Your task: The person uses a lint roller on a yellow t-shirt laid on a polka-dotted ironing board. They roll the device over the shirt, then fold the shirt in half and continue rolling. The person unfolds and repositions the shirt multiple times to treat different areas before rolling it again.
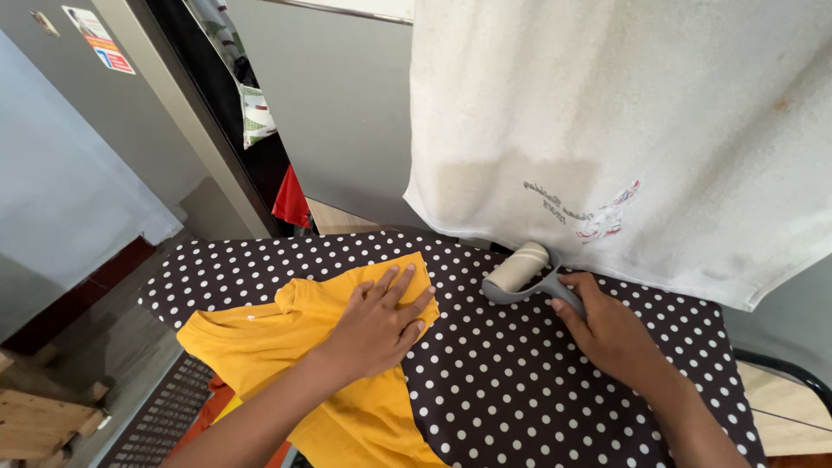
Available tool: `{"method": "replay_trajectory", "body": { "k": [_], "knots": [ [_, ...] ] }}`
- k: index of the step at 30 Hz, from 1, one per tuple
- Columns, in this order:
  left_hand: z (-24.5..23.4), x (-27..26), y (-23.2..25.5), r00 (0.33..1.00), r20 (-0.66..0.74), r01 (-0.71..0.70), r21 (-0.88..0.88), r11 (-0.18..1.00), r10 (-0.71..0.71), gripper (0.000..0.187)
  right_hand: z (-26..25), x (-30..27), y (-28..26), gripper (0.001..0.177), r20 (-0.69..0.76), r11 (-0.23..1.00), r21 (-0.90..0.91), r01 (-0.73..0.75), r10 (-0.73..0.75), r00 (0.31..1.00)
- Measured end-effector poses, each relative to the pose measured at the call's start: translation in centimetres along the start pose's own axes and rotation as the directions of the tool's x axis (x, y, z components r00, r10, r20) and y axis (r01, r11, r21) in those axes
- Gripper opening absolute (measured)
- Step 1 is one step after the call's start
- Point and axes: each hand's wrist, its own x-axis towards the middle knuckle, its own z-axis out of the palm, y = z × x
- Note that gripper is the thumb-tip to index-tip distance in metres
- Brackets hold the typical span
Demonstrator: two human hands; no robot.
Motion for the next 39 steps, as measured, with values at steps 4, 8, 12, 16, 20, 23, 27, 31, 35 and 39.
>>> {"method": "replay_trajectory", "body": {
  "k": [4,8,12,16,20,23,27,31,35,39],
  "knots": [
    [-1.4,0.8,0.5,0.971,0.213,0.124,-0.046,0.991,-0.112,0.058,-0.7,0.1,-0.5,0.041,-0.052,0.998,-0.008,0.057,-0.057,0.997],
    [-1.9,0.3,-1.5,0.996,-0.012,0.085,-0.245,0.966,-0.090,0.064,-1.3,1.0,-2.2,0.040,-0.077,0.971,0.105,0.216,-0.209,0.975],
    [-2.9,-1.6,-5.4,0.867,-0.328,0.282,-0.301,0.911,-0.376,0.063,-0.1,5.2,-6.2,0.036,0.132,0.876,0.167,0.453,-0.475,0.870],
    [-3.7,-3.1,-7.4,0.872,-0.166,0.439,-0.147,0.886,-0.460,0.051,3.2,10.0,-11.7,0.031,0.299,0.775,0.241,0.584,-0.632,0.715],
    [-4.4,-3.1,-8.2,0.880,-0.076,0.459,-0.125,0.880,-0.469,0.040,4.4,12.5,-13.0,0.029,0.482,0.826,0.256,0.501,-0.559,0.675],
    [-5.2,-2.8,-8.9,0.817,0.110,0.575,-0.224,0.786,-0.566,0.039,2.1,13.4,-10.8,0.027,0.557,0.876,0.162,0.455,-0.461,0.691],
    [-5.5,-2.5,-9.3,0.775,0.212,0.632,-0.251,0.733,-0.595,0.038,-1.1,13.2,-9.4,0.024,0.584,0.942,0.071,0.328,-0.306,0.752],
    [-4.2,-2.9,-9.4,0.800,0.039,0.560,-0.409,0.721,-0.599,0.033,0.8,12.9,-12.8,0.027,0.604,0.932,0.063,0.357,-0.320,0.730],
    [-3.5,-3.5,-10.1,0.785,-0.015,0.503,-0.569,0.651,-0.620,0.042,3.5,12.6,-15.5,0.028,0.575,0.880,0.167,0.445,-0.454,0.681],
    [-3.4,-4.3,-10.7,0.791,-0.025,0.395,-0.741,0.542,-0.611,0.038,3.0,13.0,-15.5,0.029,0.625,0.907,0.083,0.412,-0.369,0.688]
  ]
}}
